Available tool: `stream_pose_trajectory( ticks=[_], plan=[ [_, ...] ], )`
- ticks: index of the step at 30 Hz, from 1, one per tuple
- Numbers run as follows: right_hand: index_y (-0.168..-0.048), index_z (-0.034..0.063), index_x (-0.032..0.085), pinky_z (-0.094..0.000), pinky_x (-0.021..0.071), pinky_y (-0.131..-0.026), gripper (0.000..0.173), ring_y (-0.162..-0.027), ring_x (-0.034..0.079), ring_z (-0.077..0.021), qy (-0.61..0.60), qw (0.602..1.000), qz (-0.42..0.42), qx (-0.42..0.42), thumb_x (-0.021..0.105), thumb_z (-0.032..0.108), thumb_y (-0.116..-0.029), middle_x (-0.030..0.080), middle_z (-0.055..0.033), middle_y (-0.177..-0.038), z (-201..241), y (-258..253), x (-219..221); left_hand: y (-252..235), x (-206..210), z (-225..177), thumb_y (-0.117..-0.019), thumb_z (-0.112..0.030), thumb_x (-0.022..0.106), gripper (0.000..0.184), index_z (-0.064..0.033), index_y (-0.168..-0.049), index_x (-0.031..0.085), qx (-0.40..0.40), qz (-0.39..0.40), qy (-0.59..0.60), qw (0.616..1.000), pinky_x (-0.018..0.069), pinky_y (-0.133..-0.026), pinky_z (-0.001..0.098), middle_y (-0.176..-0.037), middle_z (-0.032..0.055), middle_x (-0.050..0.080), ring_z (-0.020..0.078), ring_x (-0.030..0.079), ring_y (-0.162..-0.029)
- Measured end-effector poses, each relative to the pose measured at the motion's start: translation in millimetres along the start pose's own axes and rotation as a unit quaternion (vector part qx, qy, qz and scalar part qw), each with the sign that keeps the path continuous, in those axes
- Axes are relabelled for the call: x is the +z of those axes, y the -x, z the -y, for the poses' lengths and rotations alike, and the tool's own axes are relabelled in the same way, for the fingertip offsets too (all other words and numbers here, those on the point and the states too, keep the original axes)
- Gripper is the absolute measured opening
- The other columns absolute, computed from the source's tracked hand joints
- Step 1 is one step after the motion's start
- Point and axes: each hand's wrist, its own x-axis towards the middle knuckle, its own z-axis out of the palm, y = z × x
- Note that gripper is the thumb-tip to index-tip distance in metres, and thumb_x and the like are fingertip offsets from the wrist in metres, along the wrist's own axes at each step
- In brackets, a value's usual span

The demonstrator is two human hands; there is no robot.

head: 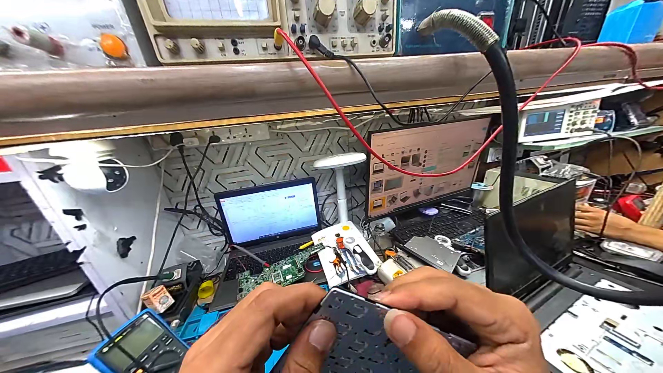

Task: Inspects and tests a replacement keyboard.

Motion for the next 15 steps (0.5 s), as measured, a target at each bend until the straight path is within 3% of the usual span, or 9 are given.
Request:
stream_pose_trajectory(
  ticks=[5, 10, 15],
  plan=[
    [-0.099, 0.0001, 0.076, -0.0211, 0.0591, -0.083, 0.015, -0.093, 0.070, -0.0057, 0.037, 0.998, -0.028, -0.034, 0.066, 0.011, -0.1000, 0.076, -0.0049, -0.095, -5, 1, 5, 1, 3, -3, -0.1011, -0.010, 0.063, 0.014, -0.0020, -0.111, 0.068, -0.004, -0.003, 0.002, 1.000, 0.0601, -0.076, 0.0193, -0.098, 0.0008, 0.070, 0.0024, 0.068, -0.086],
    [-0.099, 0.0012, 0.076, -0.0212, 0.0592, -0.084, 0.014, -0.094, 0.070, -0.0057, 0.063, 0.997, -0.035, -0.035, 0.067, 0.012, -0.0996, 0.076, -0.0041, -0.095, -4, 2, 6, -5, 3, -6, -0.1038, -0.012, 0.058, 0.019, 0.0000, -0.116, 0.066, -0.016, 0.038, 0.053, 0.998, 0.0610, -0.080, 0.0226, -0.107, 0.0035, 0.070, 0.0056, 0.069, -0.095],
    [-0.098, -0.0016, 0.076, -0.0215, 0.0588, -0.083, 0.013, -0.092, 0.070, -0.0067, 0.064, 0.997, -0.012, -0.041, 0.068, 0.008, -0.0981, 0.076, -0.0072, -0.095, -3, 3, 11, -12, 4, -10, -0.1037, -0.012, 0.060, 0.014, -0.0012, -0.106, 0.069, -0.018, 0.037, 0.031, 0.999, 0.0589, -0.072, 0.0167, -0.101, 0.0017, 0.071, 0.0009, 0.068, -0.086]
  ],
)
